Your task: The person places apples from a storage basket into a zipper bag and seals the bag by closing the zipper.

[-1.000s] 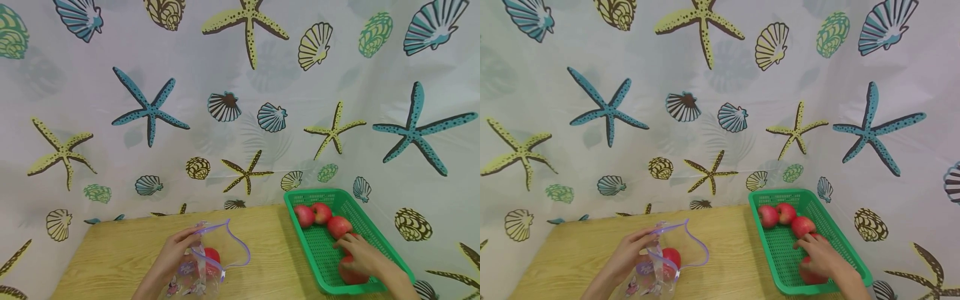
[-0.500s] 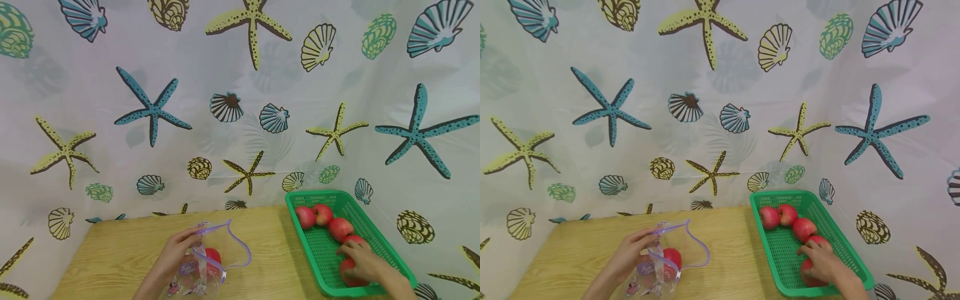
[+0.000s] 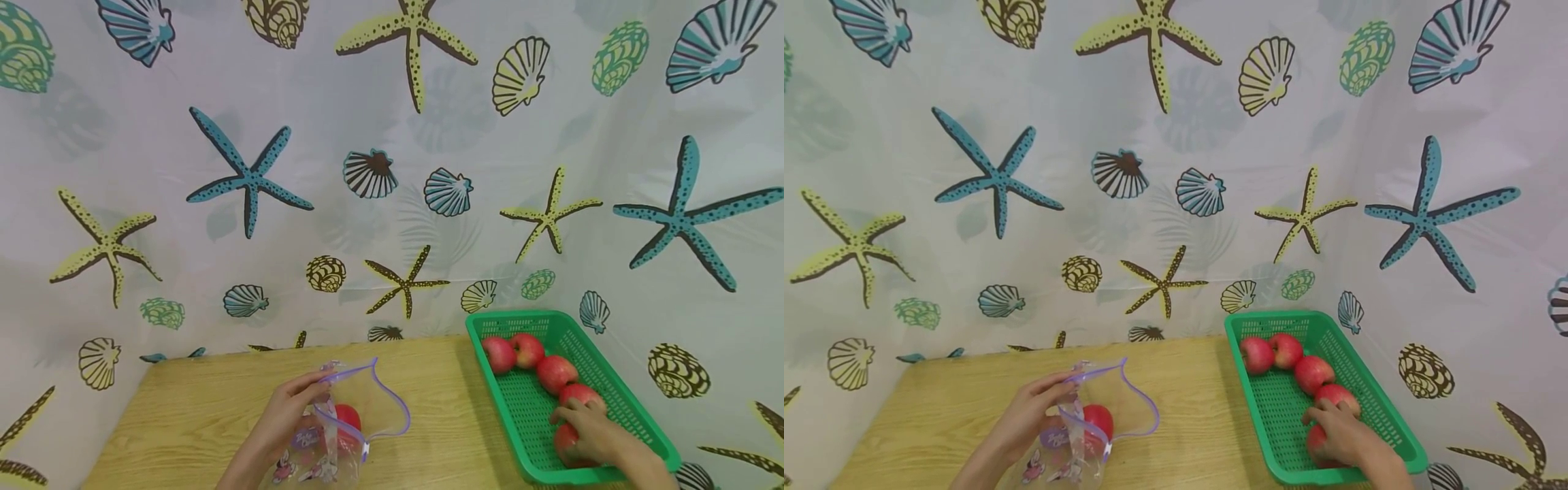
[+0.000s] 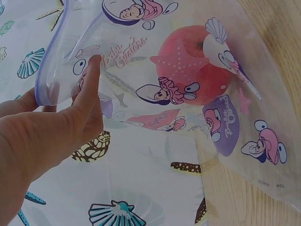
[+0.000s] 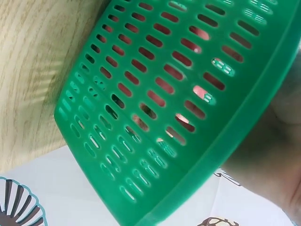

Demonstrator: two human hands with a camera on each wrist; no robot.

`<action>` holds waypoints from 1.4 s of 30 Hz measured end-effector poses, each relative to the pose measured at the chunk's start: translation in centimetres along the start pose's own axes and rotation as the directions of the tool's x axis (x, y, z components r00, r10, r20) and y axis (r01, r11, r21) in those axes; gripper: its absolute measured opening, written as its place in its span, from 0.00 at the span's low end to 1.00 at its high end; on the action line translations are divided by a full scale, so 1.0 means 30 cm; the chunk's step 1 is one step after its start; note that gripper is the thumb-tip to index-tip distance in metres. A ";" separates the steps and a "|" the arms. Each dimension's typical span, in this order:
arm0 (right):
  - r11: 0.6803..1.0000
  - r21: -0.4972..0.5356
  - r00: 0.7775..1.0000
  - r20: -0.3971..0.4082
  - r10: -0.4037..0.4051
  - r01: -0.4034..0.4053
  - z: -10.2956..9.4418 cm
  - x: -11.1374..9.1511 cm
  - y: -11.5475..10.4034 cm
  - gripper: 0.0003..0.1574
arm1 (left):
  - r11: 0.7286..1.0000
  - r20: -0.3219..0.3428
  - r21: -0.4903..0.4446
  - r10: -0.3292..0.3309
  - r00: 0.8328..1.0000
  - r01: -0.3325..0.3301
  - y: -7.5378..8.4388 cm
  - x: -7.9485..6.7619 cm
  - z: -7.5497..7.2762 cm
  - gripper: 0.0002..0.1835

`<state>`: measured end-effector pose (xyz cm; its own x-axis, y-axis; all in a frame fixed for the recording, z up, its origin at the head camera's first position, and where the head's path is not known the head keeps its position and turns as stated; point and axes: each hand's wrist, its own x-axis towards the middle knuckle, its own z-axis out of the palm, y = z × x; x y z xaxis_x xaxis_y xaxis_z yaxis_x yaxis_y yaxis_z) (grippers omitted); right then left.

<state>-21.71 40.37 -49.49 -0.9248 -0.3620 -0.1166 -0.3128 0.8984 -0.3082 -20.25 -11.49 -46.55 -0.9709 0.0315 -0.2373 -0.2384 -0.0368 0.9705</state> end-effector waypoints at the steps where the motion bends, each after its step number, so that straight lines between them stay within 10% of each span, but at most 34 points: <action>1: 1.000 -0.001 1.000 0.002 0.004 -0.004 0.001 0.000 -0.001 0.27 | 1.000 0.000 -0.002 0.002 1.000 -0.002 0.001 0.000 0.000 0.21; 15: 0.992 -0.031 0.992 0.034 0.120 -0.119 0.018 0.004 -0.024 0.28 | 1.000 -0.006 0.017 -0.005 1.000 0.005 0.011 -0.007 0.004 0.20; 42: 0.989 -0.150 0.970 -0.240 -0.045 0.009 -0.040 0.027 -0.087 0.32 | 1.000 0.040 0.013 0.015 0.999 -0.016 0.012 -0.004 -0.011 0.25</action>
<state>-21.90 38.04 -47.64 -0.9347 -0.3318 0.1274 -0.3498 0.9223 -0.1643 -20.23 -11.83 -46.19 -0.9728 0.0709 -0.2207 -0.2229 -0.0244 0.9745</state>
